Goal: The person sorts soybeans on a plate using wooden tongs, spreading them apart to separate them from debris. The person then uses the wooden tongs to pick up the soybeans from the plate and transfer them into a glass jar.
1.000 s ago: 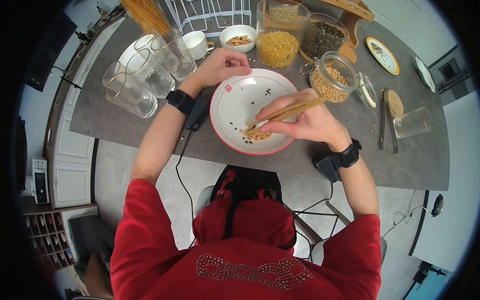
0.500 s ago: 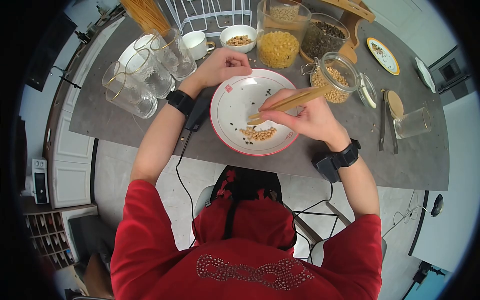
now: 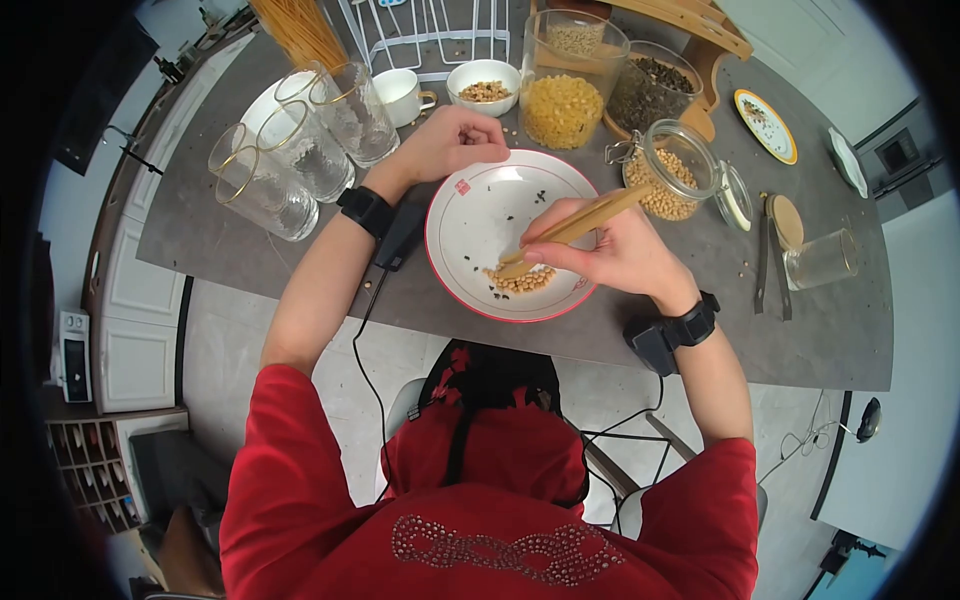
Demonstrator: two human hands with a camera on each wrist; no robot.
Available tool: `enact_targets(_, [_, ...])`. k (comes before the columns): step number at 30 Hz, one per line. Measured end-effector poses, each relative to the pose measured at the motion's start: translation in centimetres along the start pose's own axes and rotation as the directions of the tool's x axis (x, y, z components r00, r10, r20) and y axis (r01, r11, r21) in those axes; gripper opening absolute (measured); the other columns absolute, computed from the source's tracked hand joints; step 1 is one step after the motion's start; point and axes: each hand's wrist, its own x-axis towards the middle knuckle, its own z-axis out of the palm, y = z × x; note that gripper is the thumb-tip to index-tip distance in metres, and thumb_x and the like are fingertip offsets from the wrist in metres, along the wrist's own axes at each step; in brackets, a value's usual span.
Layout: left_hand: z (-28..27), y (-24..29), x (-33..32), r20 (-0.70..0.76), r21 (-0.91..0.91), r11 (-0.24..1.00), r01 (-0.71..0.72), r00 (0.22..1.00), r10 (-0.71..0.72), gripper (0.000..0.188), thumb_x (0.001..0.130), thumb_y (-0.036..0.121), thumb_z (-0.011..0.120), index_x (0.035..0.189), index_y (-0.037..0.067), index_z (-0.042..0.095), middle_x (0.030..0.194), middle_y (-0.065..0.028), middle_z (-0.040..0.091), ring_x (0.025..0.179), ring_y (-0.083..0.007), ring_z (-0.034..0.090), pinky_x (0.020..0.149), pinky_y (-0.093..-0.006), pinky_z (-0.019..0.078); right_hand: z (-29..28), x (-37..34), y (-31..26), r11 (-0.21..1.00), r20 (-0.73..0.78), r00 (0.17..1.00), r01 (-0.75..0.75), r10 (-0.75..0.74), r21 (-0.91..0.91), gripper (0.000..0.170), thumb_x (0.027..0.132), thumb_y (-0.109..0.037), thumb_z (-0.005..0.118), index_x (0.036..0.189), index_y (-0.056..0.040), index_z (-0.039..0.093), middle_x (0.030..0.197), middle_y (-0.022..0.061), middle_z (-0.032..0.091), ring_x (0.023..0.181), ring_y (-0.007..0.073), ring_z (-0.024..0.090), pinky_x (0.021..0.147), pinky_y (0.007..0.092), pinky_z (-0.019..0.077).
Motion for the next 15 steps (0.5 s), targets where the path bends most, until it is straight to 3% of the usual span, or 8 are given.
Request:
enact_targets(2, [0.17, 0.12, -0.14, 0.018, -0.054, 0.998, 0.007, 1.000, -0.006, 0.017, 0.091, 0.016, 0.074, 0.083, 0.001, 0.071, 0.067, 0.0058, 0.058, 0.062, -0.0009, 0.048, 0.057, -0.0217, 0.0372, 0.09, -0.10, -0.03, 1.000, 0.034, 0.999, 0.011, -0.012, 0.010, 0.016, 0.086, -0.003, 0.080, 0.102, 0.0000, 0.076, 0.099, 0.0090, 0.079, 0.087, 0.0150, 0.074, 0.078, 0.0291, 0.0578])
enact_targets(8, [0.17, -0.19, 0.08, 0.003, 0.009, 1.000, -0.016, 1.000, 0.016, 0.017, 0.091, 0.017, 0.074, 0.084, 0.001, 0.072, 0.067, 0.0056, 0.059, 0.062, -0.0008, 0.048, 0.056, -0.0219, 0.0371, 0.05, -0.02, -0.15, 1.000, 0.085, 0.996, -0.010, 0.010, 0.001, 0.019, 0.084, -0.002, 0.082, 0.103, 0.0005, 0.077, 0.097, 0.0092, 0.079, 0.086, 0.0157, 0.074, 0.078, 0.0299, 0.0581])
enact_targets(12, [0.34, -0.07, 0.00, 0.023, -0.044, 0.999, -0.010, 1.000, 0.011, 0.017, 0.091, 0.017, 0.074, 0.085, 0.001, 0.072, 0.068, 0.0056, 0.059, 0.063, -0.0008, 0.048, 0.056, -0.0220, 0.0373, 0.19, 0.04, -0.07, 0.999, 0.074, 0.997, 0.024, -0.028, 0.044, 0.020, 0.083, -0.001, 0.082, 0.102, 0.0002, 0.077, 0.098, 0.0092, 0.079, 0.087, 0.0166, 0.074, 0.079, 0.0303, 0.0583])
enact_targets(15, [0.18, -0.24, 0.35, -0.015, -0.003, 1.000, -0.031, 0.999, 0.031, 0.017, 0.091, 0.017, 0.075, 0.085, 0.001, 0.072, 0.068, 0.0061, 0.059, 0.063, -0.0006, 0.048, 0.055, -0.0222, 0.0365, -0.29, 0.40, -0.25, 0.999, 0.099, 0.994, 0.048, -0.045, -0.024, 0.020, 0.083, -0.001, 0.083, 0.102, -0.0002, 0.077, 0.098, 0.0092, 0.079, 0.089, 0.0173, 0.074, 0.080, 0.0305, 0.0583])
